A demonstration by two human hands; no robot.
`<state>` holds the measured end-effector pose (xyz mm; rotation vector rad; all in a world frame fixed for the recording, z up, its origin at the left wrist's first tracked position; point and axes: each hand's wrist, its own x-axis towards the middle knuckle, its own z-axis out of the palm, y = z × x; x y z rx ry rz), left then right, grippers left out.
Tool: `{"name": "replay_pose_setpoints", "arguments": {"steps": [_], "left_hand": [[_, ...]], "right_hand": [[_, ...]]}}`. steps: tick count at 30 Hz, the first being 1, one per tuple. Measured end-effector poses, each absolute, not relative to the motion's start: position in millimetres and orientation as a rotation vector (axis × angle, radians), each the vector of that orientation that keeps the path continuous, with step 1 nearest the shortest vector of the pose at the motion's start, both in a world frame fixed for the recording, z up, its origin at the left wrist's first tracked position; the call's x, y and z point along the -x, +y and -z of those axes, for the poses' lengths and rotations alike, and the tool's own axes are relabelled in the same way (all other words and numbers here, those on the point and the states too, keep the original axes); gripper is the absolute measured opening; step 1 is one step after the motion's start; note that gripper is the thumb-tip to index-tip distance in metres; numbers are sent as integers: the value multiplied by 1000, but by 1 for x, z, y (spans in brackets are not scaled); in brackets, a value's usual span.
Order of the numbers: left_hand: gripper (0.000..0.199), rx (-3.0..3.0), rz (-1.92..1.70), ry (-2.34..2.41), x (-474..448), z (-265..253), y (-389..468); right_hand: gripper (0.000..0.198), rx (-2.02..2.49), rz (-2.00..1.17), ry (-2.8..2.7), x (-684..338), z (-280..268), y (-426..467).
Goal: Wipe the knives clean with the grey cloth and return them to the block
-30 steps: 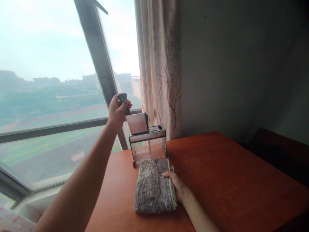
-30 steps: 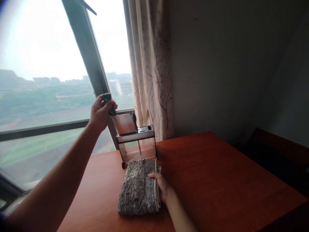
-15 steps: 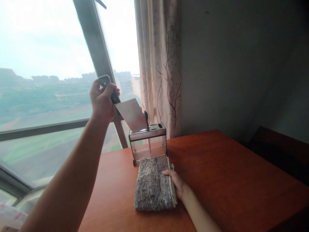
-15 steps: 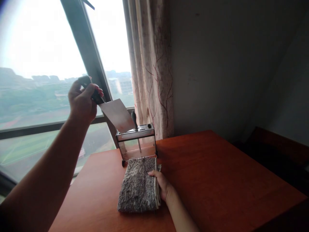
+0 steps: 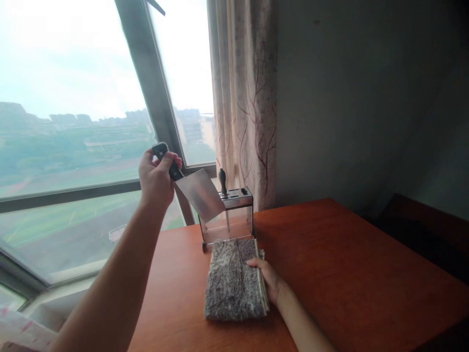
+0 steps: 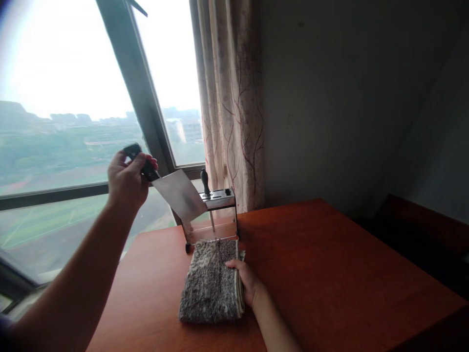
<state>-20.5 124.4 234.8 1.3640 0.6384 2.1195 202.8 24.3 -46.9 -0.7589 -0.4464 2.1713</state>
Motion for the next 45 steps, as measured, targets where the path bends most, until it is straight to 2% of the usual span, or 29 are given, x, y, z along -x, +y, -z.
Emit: {"name": "replay_pose_setpoints", "arguments": {"steps": [6,11,19,26,31,45], "left_hand": [[15,-1198,-2200,641,28,-216,112],[18,-1020,-2115,644,37,-190,100],[12,-518,-1881,695,46,-96,83],[15,-256,-1877,757,29,-29,62],[17,-218,-1823,739,22,-20,47],[22,-633,-1500,702,30,-19,18]], "right_hand": [[28,760,-2167,-388,-203,47,24],[29,725,-2157,-345,-205,43,21],[43,527,-2029,-439,-206,24,13],[41,516,-1914,-526,-204,21,11],[43,536,-1929,-486,-203,23,13],[45,538,-2005,-423,-221,19,14]]}}
